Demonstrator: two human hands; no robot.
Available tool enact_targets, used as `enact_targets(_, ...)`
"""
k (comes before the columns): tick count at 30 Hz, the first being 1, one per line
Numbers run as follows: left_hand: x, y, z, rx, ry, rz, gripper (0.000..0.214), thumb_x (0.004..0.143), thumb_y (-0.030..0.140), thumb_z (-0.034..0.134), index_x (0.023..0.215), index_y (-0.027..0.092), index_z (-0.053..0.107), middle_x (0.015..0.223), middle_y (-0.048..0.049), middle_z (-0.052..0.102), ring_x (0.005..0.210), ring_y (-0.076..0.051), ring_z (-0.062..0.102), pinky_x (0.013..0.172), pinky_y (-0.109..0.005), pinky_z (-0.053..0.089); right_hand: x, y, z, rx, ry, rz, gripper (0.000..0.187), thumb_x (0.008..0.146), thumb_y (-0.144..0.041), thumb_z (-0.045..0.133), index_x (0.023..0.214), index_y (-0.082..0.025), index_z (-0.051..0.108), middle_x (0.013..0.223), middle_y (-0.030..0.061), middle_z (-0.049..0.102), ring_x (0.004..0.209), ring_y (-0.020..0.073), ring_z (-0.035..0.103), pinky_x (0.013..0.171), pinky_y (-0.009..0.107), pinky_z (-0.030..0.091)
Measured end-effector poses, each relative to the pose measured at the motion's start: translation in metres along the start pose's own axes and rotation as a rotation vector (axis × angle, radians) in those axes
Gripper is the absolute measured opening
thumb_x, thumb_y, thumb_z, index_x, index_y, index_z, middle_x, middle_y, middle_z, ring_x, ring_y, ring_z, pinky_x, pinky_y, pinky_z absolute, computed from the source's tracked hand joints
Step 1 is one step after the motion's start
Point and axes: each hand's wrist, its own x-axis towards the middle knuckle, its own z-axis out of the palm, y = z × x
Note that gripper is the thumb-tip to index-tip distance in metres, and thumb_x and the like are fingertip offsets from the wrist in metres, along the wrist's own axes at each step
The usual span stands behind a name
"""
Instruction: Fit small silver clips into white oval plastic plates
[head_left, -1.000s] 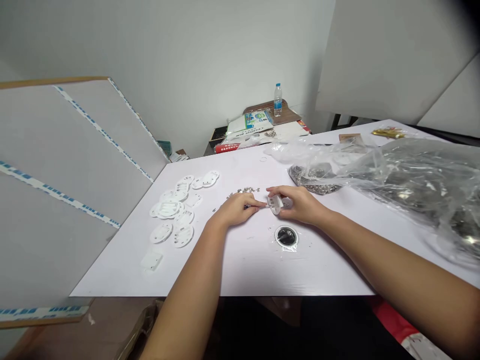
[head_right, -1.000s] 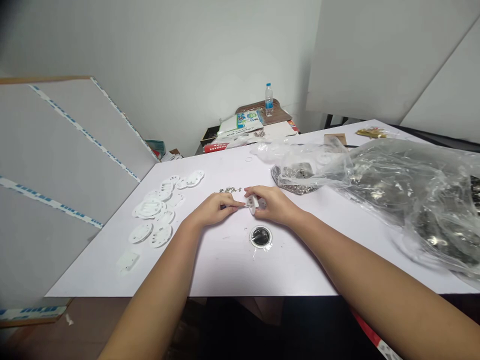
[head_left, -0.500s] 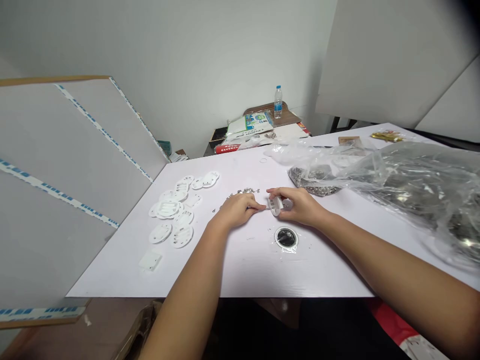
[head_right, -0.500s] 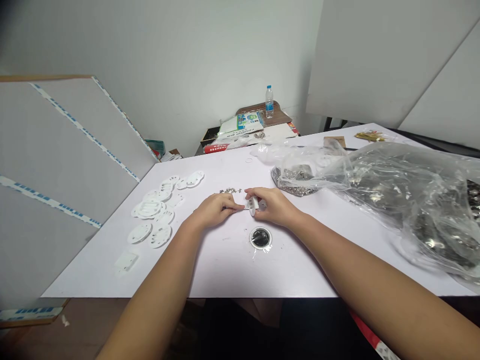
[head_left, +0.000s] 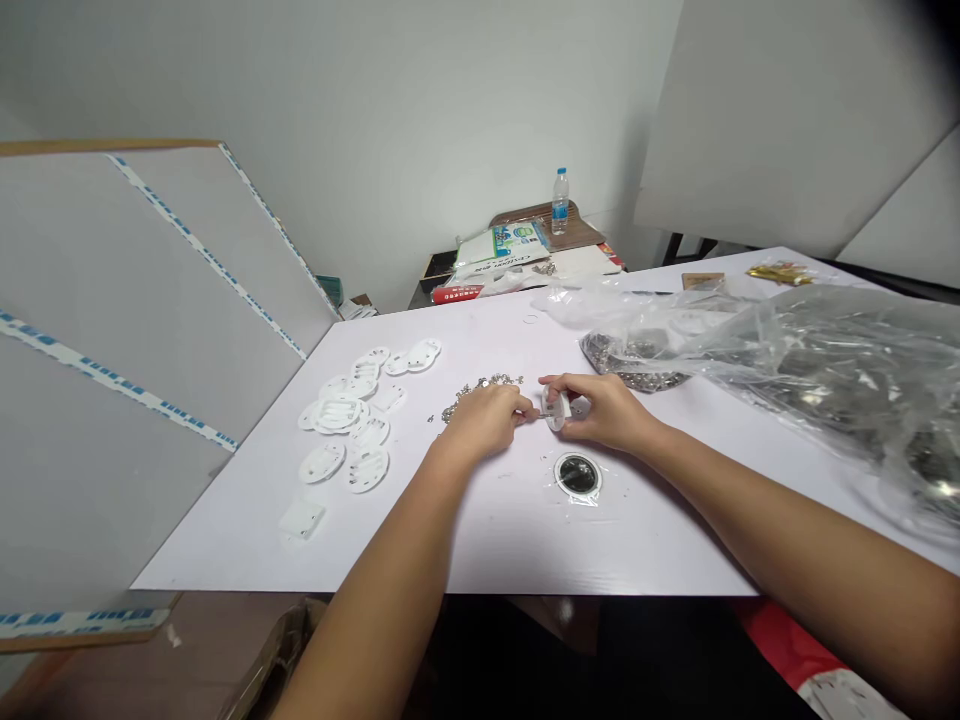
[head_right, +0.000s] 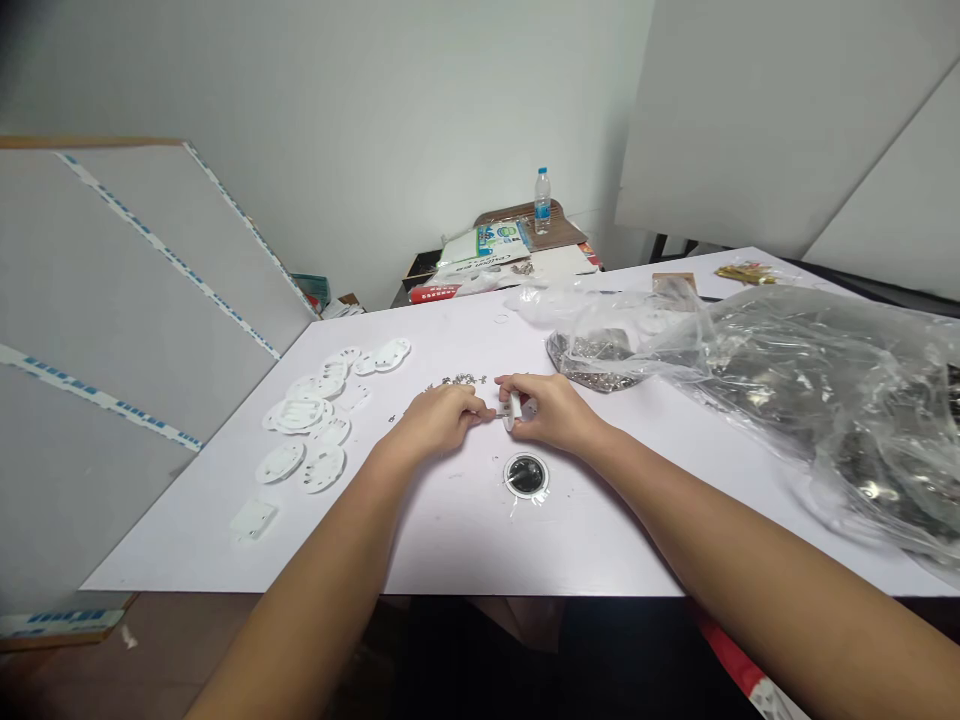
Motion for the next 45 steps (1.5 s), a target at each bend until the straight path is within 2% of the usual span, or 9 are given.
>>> enact_targets(9, 0.002, 0.0, 0.005, -0.035, -0.029, -0.02, 0.025, 0.089, 0.024, 0.05, 0.096, 0.027, 0.073, 0.088, -0.0067, 0.062, 0.081, -0.018, 0.053, 0.073, -0.031, 0.034, 0.0, 0.0, 0.003, -0.024, 0.03, 0.011, 0.024, 0.065, -0.011, 0.064, 0.086, -0.022, 0.059, 0.084, 0.0004, 0.069, 0.113, 0.0264, 0.064, 0.074, 0.026, 0.048)
enact_targets(14, 0.003, -0.006, 0.012, -0.064, 0.022, 0.024, 0.024, 0.088, 0.022, 0.052, 0.092, 0.026, 0.075, 0.084, -0.0071, 0.062, 0.078, -0.019, 0.052, 0.07, -0.032, 0.034, 0.0, 0.001, 0.002, -0.029, 0.02, 0.017, 0.024, 0.066, -0.013, 0.065, 0.087, -0.023, 0.059, 0.086, 0.0016, 0.07, 0.114, 0.0281, 0.063, 0.075, 0.028, 0.049)
enact_targets(17, 0.002, -0.011, 0.011, -0.086, 0.043, 0.084, 0.026, 0.09, 0.027, 0.051, 0.098, 0.03, 0.075, 0.084, -0.0063, 0.062, 0.078, -0.019, 0.053, 0.067, -0.031, 0.035, 0.0, 0.003, 0.0, -0.024, 0.023, 0.012, 0.023, 0.065, -0.015, 0.066, 0.086, -0.022, 0.06, 0.086, 0.0027, 0.07, 0.111, 0.0296, 0.064, 0.073, 0.029, 0.049)
enact_targets(22, -0.002, -0.018, 0.001, -0.208, 0.144, 0.112, 0.029, 0.092, 0.031, 0.049, 0.111, 0.032, 0.071, 0.091, -0.0041, 0.063, 0.085, -0.016, 0.056, 0.076, -0.03, 0.042, 0.0, 0.005, -0.001, 0.007, 0.117, 0.049, 0.027, 0.066, -0.016, 0.068, 0.092, -0.02, 0.062, 0.107, 0.0077, 0.07, 0.098, 0.0265, 0.068, 0.076, 0.033, 0.051)
enact_targets(25, 0.0, -0.015, -0.002, -0.353, 0.224, 0.083, 0.029, 0.089, 0.031, 0.056, 0.115, 0.03, 0.069, 0.098, -0.0033, 0.063, 0.086, -0.014, 0.056, 0.08, -0.03, 0.044, 0.001, 0.004, 0.0, 0.185, 0.208, 0.143, 0.027, 0.068, -0.022, 0.072, 0.093, -0.02, 0.061, 0.116, 0.01, 0.068, 0.091, 0.0222, 0.067, 0.079, 0.035, 0.052)
enact_targets(30, 0.005, -0.002, 0.002, -0.68, 0.263, 0.05, 0.027, 0.082, 0.037, 0.066, 0.104, 0.021, 0.069, 0.106, -0.0047, 0.063, 0.084, -0.012, 0.057, 0.075, -0.025, 0.044, 0.005, -0.004, 0.001, 0.464, 0.25, 0.307, 0.032, 0.076, -0.044, 0.072, 0.09, -0.018, 0.059, 0.092, 0.008, 0.072, 0.066, 0.0163, 0.064, 0.059, 0.03, 0.05)
enact_targets(35, 0.007, 0.003, 0.007, -0.905, 0.231, -0.052, 0.037, 0.078, 0.049, 0.069, 0.095, 0.016, 0.064, 0.092, -0.0025, 0.065, 0.061, -0.006, 0.049, 0.059, -0.021, 0.038, 0.005, -0.008, 0.003, 0.589, 0.178, 0.358, 0.037, 0.081, -0.054, 0.067, 0.084, -0.018, 0.058, 0.077, 0.0058, 0.071, 0.072, 0.0201, 0.069, 0.066, 0.032, 0.054)
enact_targets(40, 0.009, 0.004, 0.011, -1.091, 0.23, -0.035, 0.043, 0.071, 0.052, 0.074, 0.089, 0.014, 0.063, 0.089, -0.0037, 0.065, 0.066, -0.008, 0.054, 0.064, -0.021, 0.042, 0.004, -0.008, 0.007, 0.673, 0.128, 0.381, 0.041, 0.083, -0.06, 0.062, 0.079, -0.02, 0.054, 0.067, 0.004, 0.069, 0.059, 0.0208, 0.067, 0.053, 0.032, 0.052)
enact_targets(45, 0.01, 0.001, 0.013, -1.096, 0.229, -0.026, 0.042, 0.072, 0.052, 0.074, 0.084, 0.013, 0.063, 0.08, -0.0036, 0.064, 0.071, -0.01, 0.055, 0.069, -0.023, 0.043, 0.004, -0.014, 0.006, 0.685, 0.113, 0.378, 0.043, 0.082, -0.061, 0.063, 0.072, -0.022, 0.048, 0.062, 0.0026, 0.066, 0.058, 0.0209, 0.068, 0.049, 0.031, 0.052)
